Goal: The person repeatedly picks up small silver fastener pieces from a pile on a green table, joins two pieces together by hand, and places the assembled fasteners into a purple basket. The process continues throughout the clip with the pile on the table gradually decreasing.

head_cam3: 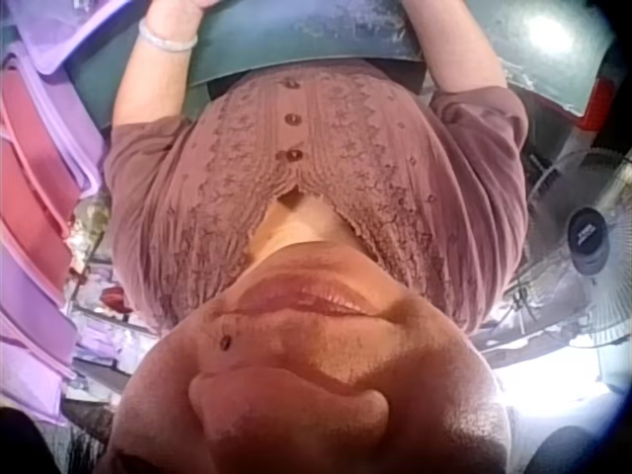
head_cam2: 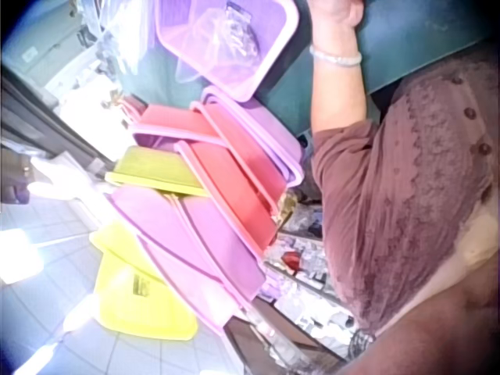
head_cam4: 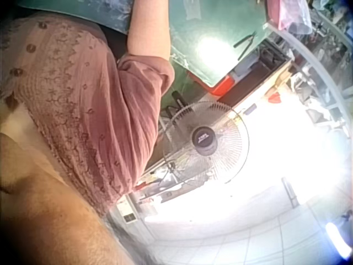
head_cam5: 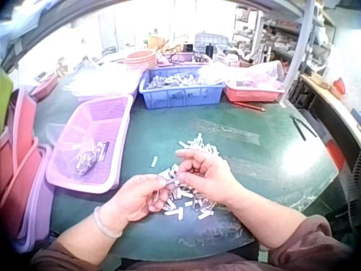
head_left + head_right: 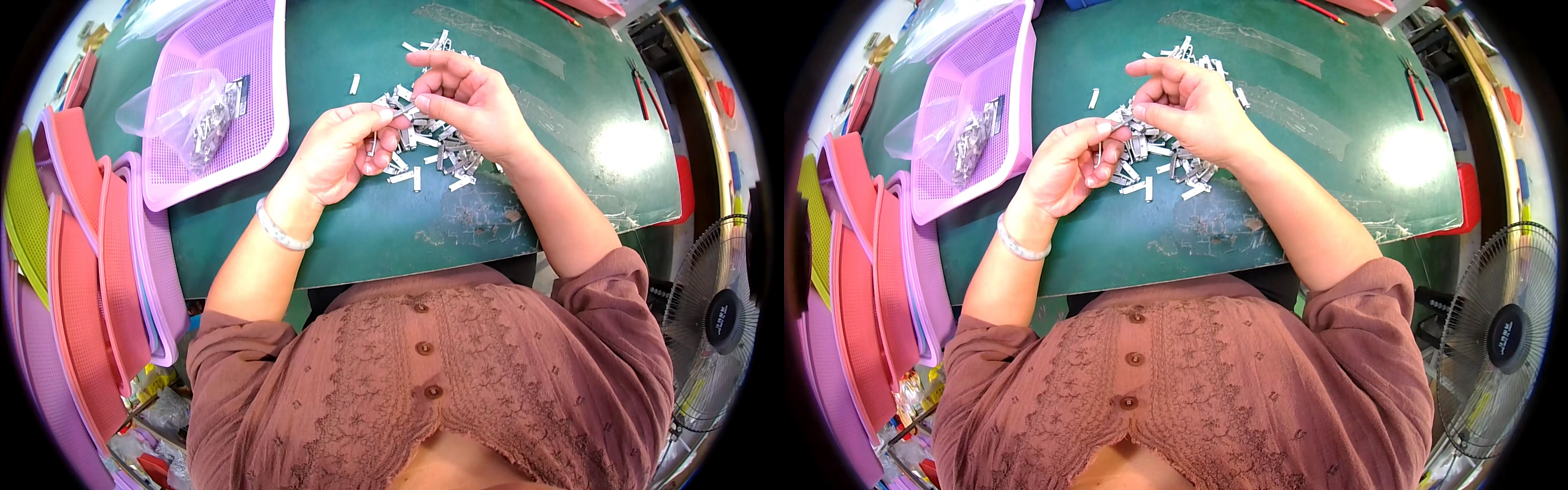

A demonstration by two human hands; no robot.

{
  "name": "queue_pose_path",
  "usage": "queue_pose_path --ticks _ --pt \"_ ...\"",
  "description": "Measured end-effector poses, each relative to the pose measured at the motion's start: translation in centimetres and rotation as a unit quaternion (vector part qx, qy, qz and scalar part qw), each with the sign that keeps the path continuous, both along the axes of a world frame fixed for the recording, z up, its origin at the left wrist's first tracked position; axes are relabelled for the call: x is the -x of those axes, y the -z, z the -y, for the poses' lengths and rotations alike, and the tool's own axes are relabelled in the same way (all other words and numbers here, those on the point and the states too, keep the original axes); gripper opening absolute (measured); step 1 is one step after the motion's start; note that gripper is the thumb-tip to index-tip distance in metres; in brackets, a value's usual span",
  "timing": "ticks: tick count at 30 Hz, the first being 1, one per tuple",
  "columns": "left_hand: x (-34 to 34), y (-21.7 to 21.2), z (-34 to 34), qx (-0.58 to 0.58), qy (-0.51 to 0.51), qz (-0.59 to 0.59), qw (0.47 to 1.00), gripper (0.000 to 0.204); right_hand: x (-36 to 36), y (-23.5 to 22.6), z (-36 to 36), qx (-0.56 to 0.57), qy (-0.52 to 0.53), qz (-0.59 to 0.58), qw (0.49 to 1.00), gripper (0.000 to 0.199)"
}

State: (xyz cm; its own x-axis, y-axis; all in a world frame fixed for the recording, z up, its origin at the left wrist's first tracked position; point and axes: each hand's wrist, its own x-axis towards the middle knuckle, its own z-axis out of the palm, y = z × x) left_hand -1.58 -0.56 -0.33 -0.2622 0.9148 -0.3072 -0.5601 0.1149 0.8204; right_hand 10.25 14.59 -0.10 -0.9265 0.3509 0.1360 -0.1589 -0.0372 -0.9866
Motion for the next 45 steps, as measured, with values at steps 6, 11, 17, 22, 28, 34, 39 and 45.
queue_pose_path --ticks 6,11,17,22,28,34,39,45 --pt "0.00 0.15 0.08 0.008 -0.028 -0.040 0.999 0.019 0.03 0.15 -0.10 0.017 0.005 0.002 1.000 0.038" --pt "-0.13 0.19 0.08 0.009 -0.040 -0.078 0.996 0.019 0.01 -0.01 -0.15 0.035 0.003 0.010 0.999 0.039" --pt "-0.35 0.25 0.09 0.001 -0.045 -0.108 0.993 0.021 -0.05 -0.04 -0.03 0.038 0.003 0.024 0.999 0.038" --pt "-0.42 0.36 0.09 -0.006 -0.046 -0.140 0.989 0.020 -0.01 0.05 -0.20 0.047 -0.005 0.021 0.999 0.040" --pt "-0.45 0.65 0.09 -0.025 -0.045 -0.135 0.990 0.018 0.00 -0.05 -0.11 0.043 0.000 0.021 0.999 0.040" --pt "-0.48 0.55 0.07 -0.029 -0.041 -0.131 0.990 0.017 0.01 0.03 -0.14 0.031 0.004 0.020 0.999 0.040" --pt "-0.52 0.48 0.06 -0.022 -0.043 -0.131 0.990 0.017 -0.02 -0.03 -0.11 0.033 0.006 0.022 0.999 0.040" --pt "-0.62 0.46 0.03 -0.023 -0.045 -0.134 0.990 0.017 -0.05 -0.08 -0.13 0.028 0.005 0.024 0.999 0.040"
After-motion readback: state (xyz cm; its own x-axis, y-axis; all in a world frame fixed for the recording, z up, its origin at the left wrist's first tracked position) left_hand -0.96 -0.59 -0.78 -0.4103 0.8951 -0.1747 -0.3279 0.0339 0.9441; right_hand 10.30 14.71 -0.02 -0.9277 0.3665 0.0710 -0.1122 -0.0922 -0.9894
